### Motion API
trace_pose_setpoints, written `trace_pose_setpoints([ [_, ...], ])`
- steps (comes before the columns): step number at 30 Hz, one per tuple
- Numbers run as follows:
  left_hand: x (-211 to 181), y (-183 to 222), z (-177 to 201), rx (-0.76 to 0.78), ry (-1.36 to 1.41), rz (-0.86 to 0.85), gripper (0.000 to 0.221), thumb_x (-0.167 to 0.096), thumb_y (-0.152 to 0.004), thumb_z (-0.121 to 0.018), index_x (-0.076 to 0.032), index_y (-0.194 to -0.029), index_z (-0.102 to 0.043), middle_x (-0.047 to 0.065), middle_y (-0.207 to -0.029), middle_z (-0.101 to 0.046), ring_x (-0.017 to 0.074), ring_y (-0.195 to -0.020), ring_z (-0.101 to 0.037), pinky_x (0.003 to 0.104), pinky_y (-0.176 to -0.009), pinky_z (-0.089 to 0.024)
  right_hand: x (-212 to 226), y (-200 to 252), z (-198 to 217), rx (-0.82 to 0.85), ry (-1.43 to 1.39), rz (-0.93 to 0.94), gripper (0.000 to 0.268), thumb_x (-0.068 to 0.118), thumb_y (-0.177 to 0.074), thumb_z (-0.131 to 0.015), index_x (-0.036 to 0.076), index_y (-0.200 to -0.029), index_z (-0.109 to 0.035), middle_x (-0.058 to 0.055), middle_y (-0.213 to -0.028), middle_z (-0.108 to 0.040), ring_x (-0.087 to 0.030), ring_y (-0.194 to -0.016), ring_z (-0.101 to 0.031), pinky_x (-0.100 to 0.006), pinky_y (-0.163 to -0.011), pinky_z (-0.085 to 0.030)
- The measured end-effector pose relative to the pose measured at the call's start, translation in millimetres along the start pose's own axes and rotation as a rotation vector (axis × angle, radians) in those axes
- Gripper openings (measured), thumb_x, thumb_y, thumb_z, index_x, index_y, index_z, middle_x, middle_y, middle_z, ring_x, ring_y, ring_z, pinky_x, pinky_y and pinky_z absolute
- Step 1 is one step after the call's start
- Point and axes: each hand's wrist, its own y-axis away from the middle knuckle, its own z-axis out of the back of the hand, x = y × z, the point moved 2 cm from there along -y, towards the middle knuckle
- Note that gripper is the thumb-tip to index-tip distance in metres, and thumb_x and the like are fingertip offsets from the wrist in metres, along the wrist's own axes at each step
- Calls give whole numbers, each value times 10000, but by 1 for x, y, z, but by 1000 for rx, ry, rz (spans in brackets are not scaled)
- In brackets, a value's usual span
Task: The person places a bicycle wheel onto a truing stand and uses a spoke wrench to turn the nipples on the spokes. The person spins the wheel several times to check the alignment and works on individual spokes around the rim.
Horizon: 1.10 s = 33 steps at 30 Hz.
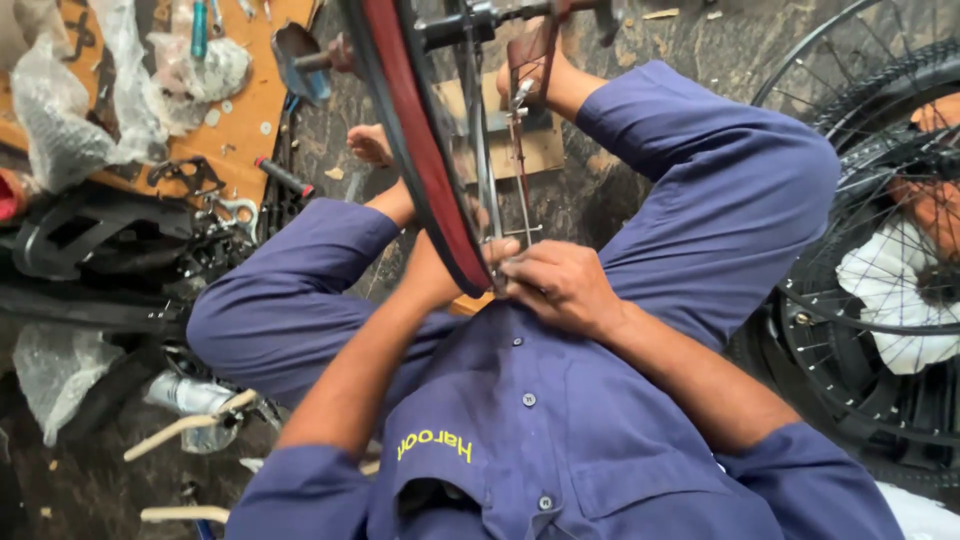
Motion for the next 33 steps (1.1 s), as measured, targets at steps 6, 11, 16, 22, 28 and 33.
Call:
trace_pose_setpoints([
  [6,1,19,16,434,1280,296,366,-147,-786,-809,-24,-1104,-677,63,-1040,-752,190,-912,-727,333,-806,-600,37,-16,25,-12,-73,-75,209,127,-821,-860,51,-963,-727,-75,-836,-676,-262,-744,-666,-380,-651,-525],
  [11,33,31,-12,249,1088,159,183,-73,-983,-757,50,-1098,-683,115,-1017,-727,204,-926,-715,357,-834,-604,23,-5,17,-11,-56,-50,228,155,-818,-849,57,-985,-728,-82,-848,-687,-269,-743,-669,-382,-647,-526],
  [16,34,34,1,96,575,124,217,-68,-979,-623,13,-1154,-724,56,-1033,-755,120,-928,-711,279,-834,-597,-17,12,-9,13,-49,-111,170,167,-844,-828,83,-967,-746,-71,-831,-683,-265,-744,-676,-376,-645,-532],
  [22,51,15,-1,-68,726,76,216,-107,-994,-670,20,-1168,-696,46,-1068,-746,136,-937,-713,298,-836,-596,-18,20,-12,11,-26,-70,176,149,-837,-842,52,-937,-734,-72,-823,-675,-261,-734,-658,-384,-633,-519],
  [28,46,19,-18,38,527,74,319,-153,-932,-780,9,-1191,-688,41,-1103,-746,121,-988,-703,291,-863,-587,-4,12,-4,-7,-56,-76,172,140,-840,-848,52,-921,-725,-72,-826,-671,-260,-741,-656,-379,-639,-520],
  [33,30,14,-6,88,358,72,350,-195,-831,-855,-14,-1100,-722,59,-1037,-748,132,-926,-708,302,-807,-590,1,9,0,9,-46,-66,176,139,-829,-849,53,-912,-720,-71,-813,-664,-264,-735,-651,-386,-632,-512],
])
